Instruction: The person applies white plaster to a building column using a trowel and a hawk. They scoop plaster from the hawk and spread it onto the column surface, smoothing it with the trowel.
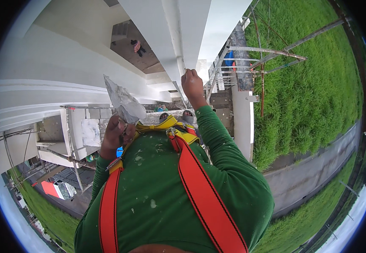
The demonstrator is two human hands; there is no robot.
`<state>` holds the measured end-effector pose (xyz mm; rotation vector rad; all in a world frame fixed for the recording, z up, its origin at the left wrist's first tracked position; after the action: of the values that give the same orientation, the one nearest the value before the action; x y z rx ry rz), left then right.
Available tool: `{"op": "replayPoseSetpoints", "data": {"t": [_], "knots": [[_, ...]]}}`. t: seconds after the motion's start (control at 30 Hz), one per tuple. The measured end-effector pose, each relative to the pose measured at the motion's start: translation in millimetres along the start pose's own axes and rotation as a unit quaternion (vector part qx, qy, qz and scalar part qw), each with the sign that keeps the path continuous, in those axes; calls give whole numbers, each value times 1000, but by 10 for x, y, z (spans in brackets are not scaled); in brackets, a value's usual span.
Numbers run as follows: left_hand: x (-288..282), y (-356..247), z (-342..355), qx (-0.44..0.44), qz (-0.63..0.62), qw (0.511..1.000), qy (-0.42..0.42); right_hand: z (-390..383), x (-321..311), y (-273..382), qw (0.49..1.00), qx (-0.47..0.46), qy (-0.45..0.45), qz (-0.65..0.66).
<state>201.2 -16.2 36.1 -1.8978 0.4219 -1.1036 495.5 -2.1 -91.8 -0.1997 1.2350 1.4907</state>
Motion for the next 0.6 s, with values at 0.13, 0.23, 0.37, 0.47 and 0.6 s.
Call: {"op": "replayPoseSetpoints", "data": {"t": [0.13, 0.23, 0.37, 0.47, 0.6], "knots": [[3, -43, -6, 1, 19, 1000, -11, 46, -524, 529, 995, -18, -25, 97], [-32, -2, 25, -19, 15, 1000, 11, 124, -1419, 1268, 968, -64, -97, 221], [70, -37, 113, -10, 49, 999, 12, 29, -2183, 2024, 926, -246, -120, 260], [132, -36, 145, -6, 75, 997, 0, 3, -2209, 2258, 894, -305, -86, 316], [200, -109, 181, 35, 69, 996, 50, -7, -1840, 2374, 875, -366, -17, 316]]}}
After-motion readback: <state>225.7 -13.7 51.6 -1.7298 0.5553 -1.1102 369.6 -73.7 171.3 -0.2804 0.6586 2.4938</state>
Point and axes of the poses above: each hand's wrist, its own z-axis towards the middle knuckle, its own x-axis out of the palm, y = z × x, the point moved 10 cm from there along z, towards the middle knuckle, and after that the axes turned 2 degrees about -x, right-handed, at the moved point
